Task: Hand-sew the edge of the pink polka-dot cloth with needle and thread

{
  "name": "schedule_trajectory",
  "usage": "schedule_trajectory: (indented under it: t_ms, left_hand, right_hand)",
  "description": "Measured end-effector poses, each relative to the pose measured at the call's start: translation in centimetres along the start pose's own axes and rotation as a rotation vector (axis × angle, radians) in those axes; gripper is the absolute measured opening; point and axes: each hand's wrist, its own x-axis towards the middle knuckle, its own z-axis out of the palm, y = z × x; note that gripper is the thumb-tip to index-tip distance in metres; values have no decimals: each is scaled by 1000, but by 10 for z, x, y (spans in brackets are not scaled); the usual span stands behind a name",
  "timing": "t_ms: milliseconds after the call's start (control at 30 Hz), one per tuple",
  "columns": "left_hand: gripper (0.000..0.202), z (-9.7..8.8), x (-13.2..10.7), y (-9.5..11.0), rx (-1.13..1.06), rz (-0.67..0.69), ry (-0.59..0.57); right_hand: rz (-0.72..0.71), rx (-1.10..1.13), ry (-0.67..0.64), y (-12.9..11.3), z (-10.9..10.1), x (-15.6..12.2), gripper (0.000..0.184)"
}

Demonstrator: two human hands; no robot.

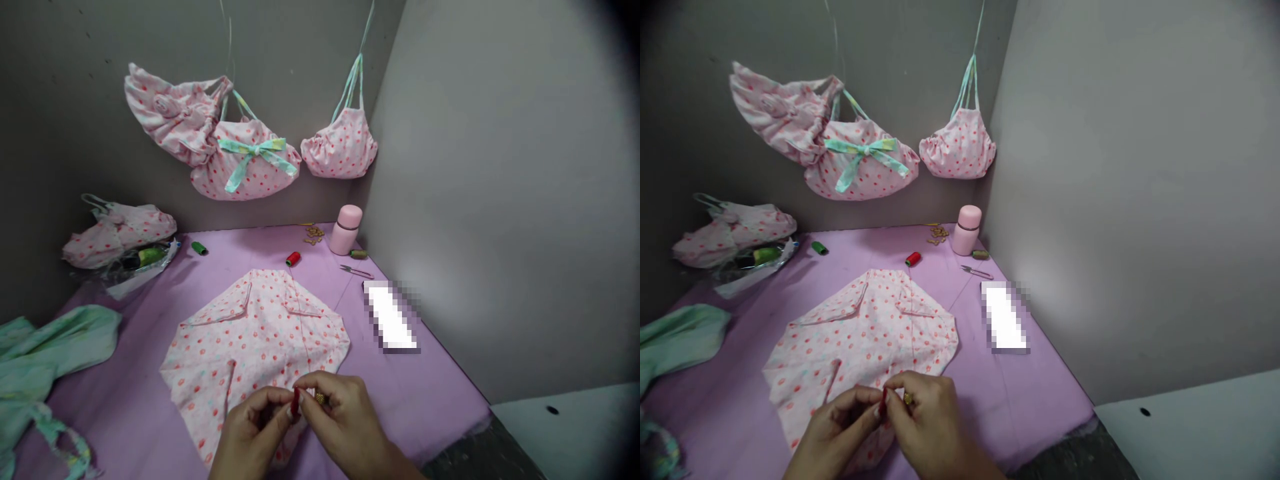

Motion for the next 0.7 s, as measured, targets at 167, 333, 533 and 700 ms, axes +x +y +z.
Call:
schedule_trajectory:
  t_ms: [167,333,533,700]
  left_hand:
    - [17,-1,-3,-3,100,9,-48]
    - [17,0,-7,1,313,81,-22]
    - [19,-1,-6,1,332,79,-36]
    - [21,1,-5,-2,275,24,-71]
  right_hand:
    - [127,102,13,4,6,1,17]
    - [140,281,58,7,12,5,15]
    - [411,803,18,9,13,8,10]
    - [585,954,0,12,12,7,16]
